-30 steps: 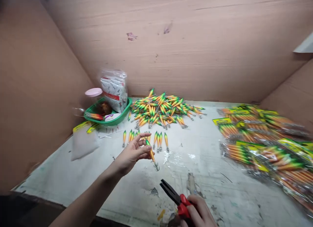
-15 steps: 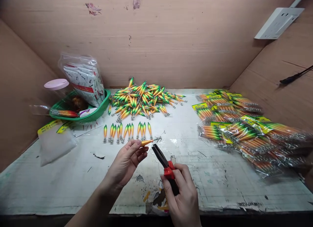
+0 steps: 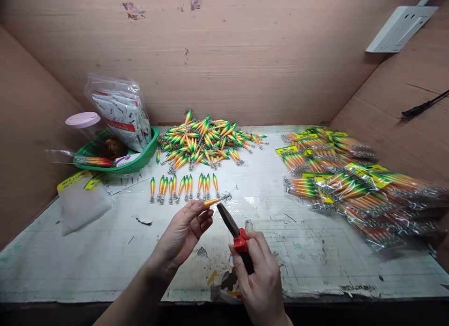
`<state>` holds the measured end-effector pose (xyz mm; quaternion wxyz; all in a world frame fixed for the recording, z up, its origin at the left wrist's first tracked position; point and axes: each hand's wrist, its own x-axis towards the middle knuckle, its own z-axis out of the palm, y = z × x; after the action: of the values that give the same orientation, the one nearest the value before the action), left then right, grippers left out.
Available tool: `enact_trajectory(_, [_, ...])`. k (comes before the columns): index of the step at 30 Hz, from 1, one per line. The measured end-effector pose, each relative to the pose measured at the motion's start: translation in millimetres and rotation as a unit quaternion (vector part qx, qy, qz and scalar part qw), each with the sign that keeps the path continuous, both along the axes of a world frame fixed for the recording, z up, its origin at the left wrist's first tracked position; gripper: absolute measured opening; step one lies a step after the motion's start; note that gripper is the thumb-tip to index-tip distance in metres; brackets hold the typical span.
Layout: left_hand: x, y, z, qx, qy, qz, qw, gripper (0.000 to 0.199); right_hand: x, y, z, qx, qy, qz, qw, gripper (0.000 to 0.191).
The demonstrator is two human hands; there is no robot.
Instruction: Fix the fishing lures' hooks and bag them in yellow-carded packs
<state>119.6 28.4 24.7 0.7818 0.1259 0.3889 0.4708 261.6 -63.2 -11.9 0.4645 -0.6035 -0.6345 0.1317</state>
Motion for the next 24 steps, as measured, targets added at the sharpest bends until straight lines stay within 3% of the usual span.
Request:
enact_trajectory(4, [-12, 23, -1.8, 0.012, 0.028, 0.039, 0.999, 0.015, 6, -7, -7.0, -0.003, -0.001, 0.064, 0.998, 0.011])
enact_trajectory(7, [-28, 50, 4.3, 0.058, 0.072, 0.092, 0.991, 0.015, 12, -10, -17.8, -0.015, -0.075, 0.112, 0.991, 0.006])
enact_trajectory(10, [-35, 59, 13.7, 0.096, 0.096, 0.081, 0.987, 0.021, 9, -8, -26.1, -0.041, -0.036, 0.054, 0.997, 0.007])
enact_trajectory(13, [-23, 40, 16.9, 0.077, 0.076, 0.032, 0.994, 0.025, -2, 4, -24.7, -0.040, 0.157, -0.045, 0.986, 0.010])
enact_trajectory(15, [-9, 20, 15.4, 0.013, 0.030, 0.004, 0.999, 0.018, -10, 16, -18.7, -0.011, 0.291, -0.099, 0.952, 0.015])
enact_trajectory(17, [6, 2, 13.5, -0.060, -0.018, -0.010, 0.998, 0.006, -17, 29, -11.1, 0.009, 0.399, -0.108, 0.911, 0.021])
enact_trajectory(20, [23, -15, 12.2, -0.132, -0.074, -0.002, 0.989, 0.009, -22, 44, -1.7, 0.012, 0.488, -0.085, 0.869, 0.025])
enact_trajectory(24, [30, -22, 11.2, -0.143, -0.096, 0.009, 0.985, 0.012, -24, 49, 3.9, 0.007, 0.528, -0.097, 0.843, 0.023])
